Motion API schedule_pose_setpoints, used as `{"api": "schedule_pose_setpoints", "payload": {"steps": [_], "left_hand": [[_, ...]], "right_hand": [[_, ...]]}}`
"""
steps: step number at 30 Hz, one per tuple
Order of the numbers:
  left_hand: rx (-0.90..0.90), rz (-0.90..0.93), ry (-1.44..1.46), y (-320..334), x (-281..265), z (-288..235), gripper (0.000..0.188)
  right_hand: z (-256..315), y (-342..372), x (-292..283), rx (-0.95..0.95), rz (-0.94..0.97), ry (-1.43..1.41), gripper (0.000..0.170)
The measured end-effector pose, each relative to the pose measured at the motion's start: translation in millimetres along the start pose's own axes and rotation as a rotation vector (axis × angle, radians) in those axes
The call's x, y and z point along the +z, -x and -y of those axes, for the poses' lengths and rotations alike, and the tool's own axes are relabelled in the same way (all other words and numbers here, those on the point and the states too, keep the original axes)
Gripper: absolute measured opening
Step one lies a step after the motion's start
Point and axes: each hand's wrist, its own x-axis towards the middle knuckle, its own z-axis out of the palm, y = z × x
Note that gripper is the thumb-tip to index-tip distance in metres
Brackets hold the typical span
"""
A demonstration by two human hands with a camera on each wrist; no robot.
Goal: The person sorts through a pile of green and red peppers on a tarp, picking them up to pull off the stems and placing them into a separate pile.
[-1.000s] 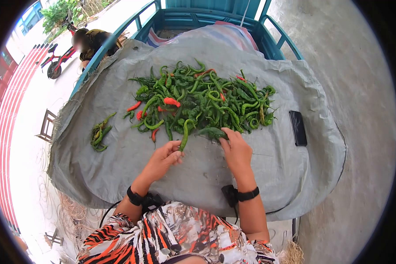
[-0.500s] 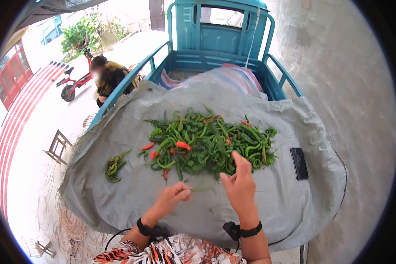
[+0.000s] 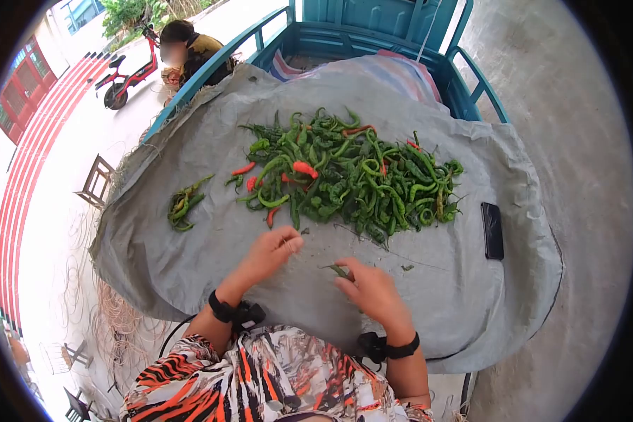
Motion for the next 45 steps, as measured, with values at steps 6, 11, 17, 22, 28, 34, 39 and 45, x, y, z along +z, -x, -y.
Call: {"api": "schedule_pose_setpoints", "payload": {"steps": [6, 11, 17, 22, 28, 34, 39, 45], "left_hand": [[0.063, -0.549, -0.420, -23, -12, 10, 0.021], [0.175, -0.598, -0.617, -39, -17, 22, 0.024], [0.215, -0.640, -0.574, -34, -22, 17, 0.019], [0.137, -0.366, 0.327, -6, -6, -19, 0.021], [0.000, -0.092, 0.613, -5, 21, -9, 0.025], [-0.026, -0.130, 0.302, -21, 15, 16, 0.026], [0.150, -0.437, -0.167, -32, 12, 12, 0.024], [0.058, -0.306, -0.435, -57, 4, 19, 0.030]], "right_hand": [[16, -25, -23, -0.042, -0.347, -0.498, 0.043], [17, -39, -7, -0.172, -0.440, -0.435, 0.045], [15, -30, 30, -0.200, -0.021, -0.117, 0.050], [19, -37, 44, -0.086, -0.205, -0.375, 0.051], [12, -40, 50, 0.072, -0.147, -0.656, 0.036], [-8, -32, 35, 0.125, -0.018, -0.648, 0.014], [17, -28, 4, 0.081, -0.034, -0.212, 0.018], [37, -50, -3, -0.165, -0.525, -0.600, 0.035]]}}
